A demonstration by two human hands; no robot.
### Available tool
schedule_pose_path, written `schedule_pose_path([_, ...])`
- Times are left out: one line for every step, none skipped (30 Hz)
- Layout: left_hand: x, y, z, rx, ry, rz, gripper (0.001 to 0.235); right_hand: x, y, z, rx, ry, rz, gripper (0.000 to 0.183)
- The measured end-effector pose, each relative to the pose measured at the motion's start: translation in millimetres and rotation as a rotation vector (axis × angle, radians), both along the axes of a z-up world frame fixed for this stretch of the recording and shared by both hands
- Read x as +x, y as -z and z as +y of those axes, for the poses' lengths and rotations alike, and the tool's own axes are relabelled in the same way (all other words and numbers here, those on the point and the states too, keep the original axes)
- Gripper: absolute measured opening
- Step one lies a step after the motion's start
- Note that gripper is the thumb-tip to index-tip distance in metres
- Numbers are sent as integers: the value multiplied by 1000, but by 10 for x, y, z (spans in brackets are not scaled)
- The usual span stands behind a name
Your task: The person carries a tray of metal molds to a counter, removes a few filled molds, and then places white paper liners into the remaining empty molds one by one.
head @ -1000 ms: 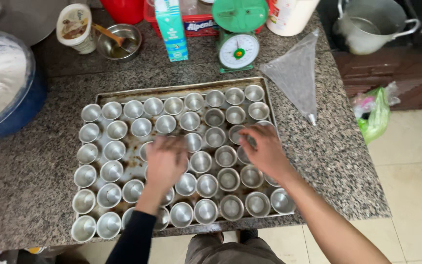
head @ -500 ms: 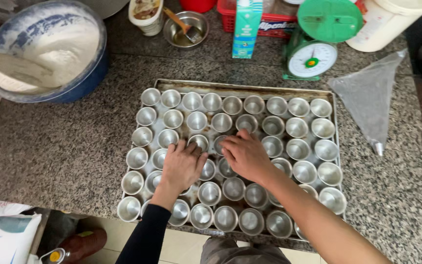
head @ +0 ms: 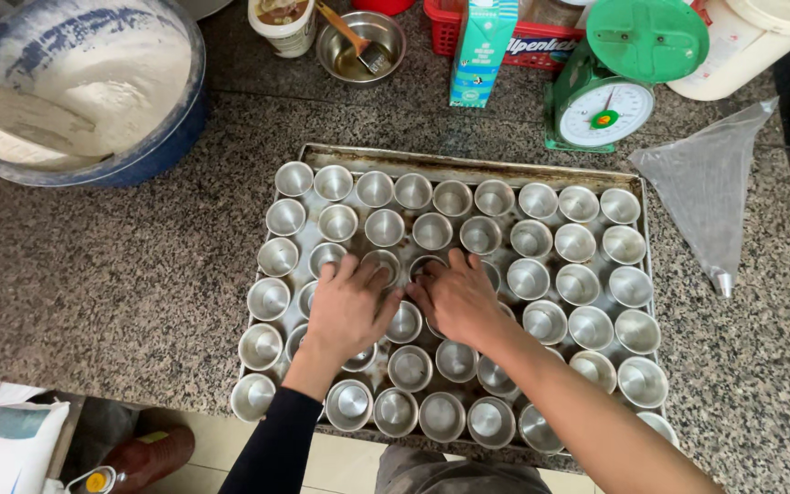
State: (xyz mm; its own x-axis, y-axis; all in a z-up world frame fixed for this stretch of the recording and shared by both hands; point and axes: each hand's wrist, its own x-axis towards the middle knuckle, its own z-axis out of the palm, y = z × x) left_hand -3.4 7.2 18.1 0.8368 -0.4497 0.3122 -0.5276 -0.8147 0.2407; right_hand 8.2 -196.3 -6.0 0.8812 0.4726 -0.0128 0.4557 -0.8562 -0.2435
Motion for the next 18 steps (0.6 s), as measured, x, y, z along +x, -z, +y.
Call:
schedule_pose_path([-10,-41,25,-32,0,-27,31,2,3,6,35,-2,-32,38])
schedule_pose_path([-17,-76,52,-65,1,-54,30,8,7,17,70,-3,-63,37])
schedule_pose_path([-17,-103,71,-97,2,-81,30,9,7,23,105,-4,-95,37])
schedule_pose_path([-11,-121,84,-100,-7,-59,30,6,2,30,106,3,-98,36])
schedule_pose_path([-10,-133,93,-102,-16,-37,30,1,-9,42,108,10,-101,35])
schedule_pose_path([-17,-140,98,-104,-25,-14,30,-9,-26,55,110,17,-104,34])
schedule_pose_path([-35,-144,100,-125,-26,0,30,-23,-50,61,118,19,-122,32])
schedule_pose_path([-51,-146,95,-146,-26,14,30,-35,-79,52,125,23,-140,30])
schedule_pose_path([-56,-144,85,-167,-26,28,30,-45,-107,38,133,26,-159,28])
schedule_pose_path([-61,-135,60,-162,-27,36,30,-68,-136,-9,151,53,-164,27])
schedule_pose_path([-65,-120,18,-157,-28,45,30,-87,-167,-96,170,80,-169,27])
schedule_pose_path([-61,-102,-38,-152,-27,51,31,-97,-191,-204,188,108,-175,26])
schedule_pose_path([-64,-77,-123,-157,19,57,29,-98,-209,-332,210,156,-174,24])
schedule_pose_path([-78,-42,-240,-161,65,62,27,-102,-223,-488,231,205,-173,21])
schedule_pose_path([-96,-2,-365,-166,111,68,26,-124,-228,-649,252,253,-172,20])
schedule_pose_path([-108,44,-503,-155,139,45,29,-146,-220,-800,236,299,-190,19])
schedule_pose_path([-118,96,-654,-144,167,22,32,-166,-201,-940,220,345,-208,18])
schedule_pose_path([-120,149,-786,-134,193,-2,34,-185,-177,-1070,203,388,-227,17])
